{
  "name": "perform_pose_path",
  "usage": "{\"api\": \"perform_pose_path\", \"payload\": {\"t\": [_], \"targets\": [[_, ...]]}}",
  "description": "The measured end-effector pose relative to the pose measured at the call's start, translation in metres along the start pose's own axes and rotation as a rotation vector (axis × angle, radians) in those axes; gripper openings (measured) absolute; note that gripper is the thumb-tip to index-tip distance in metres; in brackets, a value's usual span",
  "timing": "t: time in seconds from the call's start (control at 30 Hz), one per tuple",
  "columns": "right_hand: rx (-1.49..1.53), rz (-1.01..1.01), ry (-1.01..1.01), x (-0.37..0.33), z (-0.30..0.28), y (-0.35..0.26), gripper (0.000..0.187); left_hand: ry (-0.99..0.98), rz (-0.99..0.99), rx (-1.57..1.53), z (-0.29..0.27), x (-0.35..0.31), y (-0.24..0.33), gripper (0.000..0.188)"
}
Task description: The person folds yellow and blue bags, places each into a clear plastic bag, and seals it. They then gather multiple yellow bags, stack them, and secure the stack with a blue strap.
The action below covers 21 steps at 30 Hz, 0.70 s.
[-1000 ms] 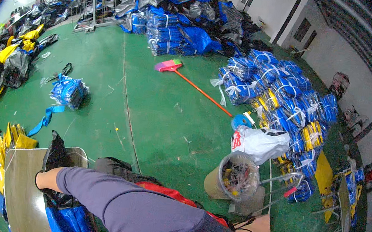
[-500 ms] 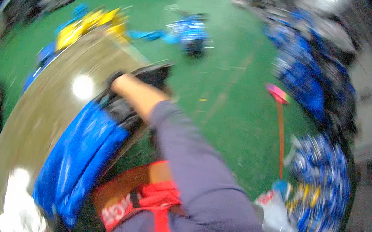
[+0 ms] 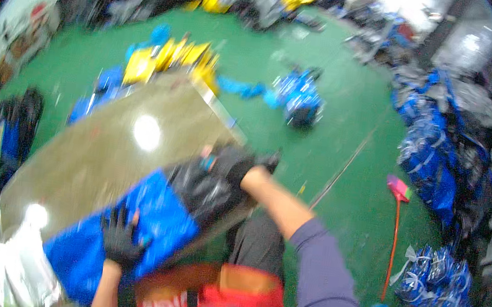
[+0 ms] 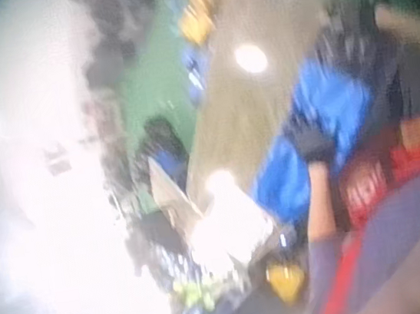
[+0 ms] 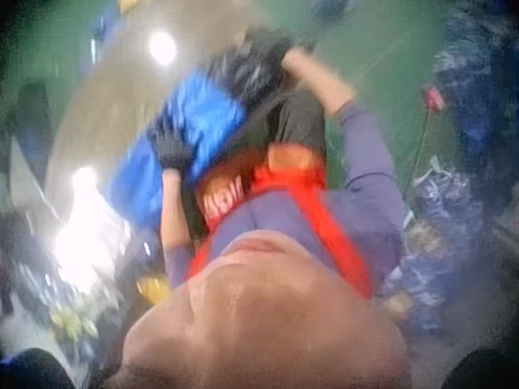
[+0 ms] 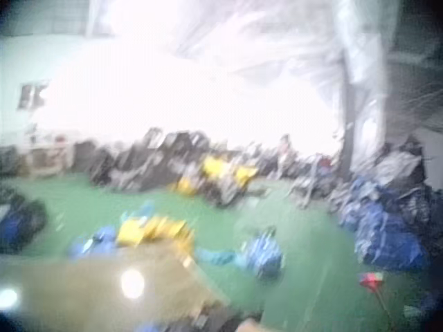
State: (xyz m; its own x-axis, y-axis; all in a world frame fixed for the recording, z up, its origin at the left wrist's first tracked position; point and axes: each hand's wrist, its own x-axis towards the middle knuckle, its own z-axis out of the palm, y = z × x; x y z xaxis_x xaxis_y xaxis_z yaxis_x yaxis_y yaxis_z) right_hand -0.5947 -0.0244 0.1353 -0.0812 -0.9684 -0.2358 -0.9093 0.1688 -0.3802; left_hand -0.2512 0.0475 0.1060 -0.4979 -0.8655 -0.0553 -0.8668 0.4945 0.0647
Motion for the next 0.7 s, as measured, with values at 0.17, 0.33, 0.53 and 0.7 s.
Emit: {"api": "perform_pose_path", "payload": {"t": [0.17,0.33,0.53,0.7], "targets": [[-0.332,-0.224,-0.017,0.001,0.018,0.024,0.051,0.34,0.27,-0.301,0.018,0.079,0.061,0.088],[0.039,-0.061,1.15,-0.033,0.033,0.061,0.079,0.223,0.119,-0.185,0.042,0.104,0.09,0.089],[1.711,0.281,0.696,-0.067,0.044,0.053,0.062,0.267,0.241,-0.17,0.021,0.09,0.087,0.088],[0.43,-0.82,0.562,-0.086,0.045,-0.082,0.04,0.0,0.184,-0.053,0.038,0.098,0.07,0.071]]}}
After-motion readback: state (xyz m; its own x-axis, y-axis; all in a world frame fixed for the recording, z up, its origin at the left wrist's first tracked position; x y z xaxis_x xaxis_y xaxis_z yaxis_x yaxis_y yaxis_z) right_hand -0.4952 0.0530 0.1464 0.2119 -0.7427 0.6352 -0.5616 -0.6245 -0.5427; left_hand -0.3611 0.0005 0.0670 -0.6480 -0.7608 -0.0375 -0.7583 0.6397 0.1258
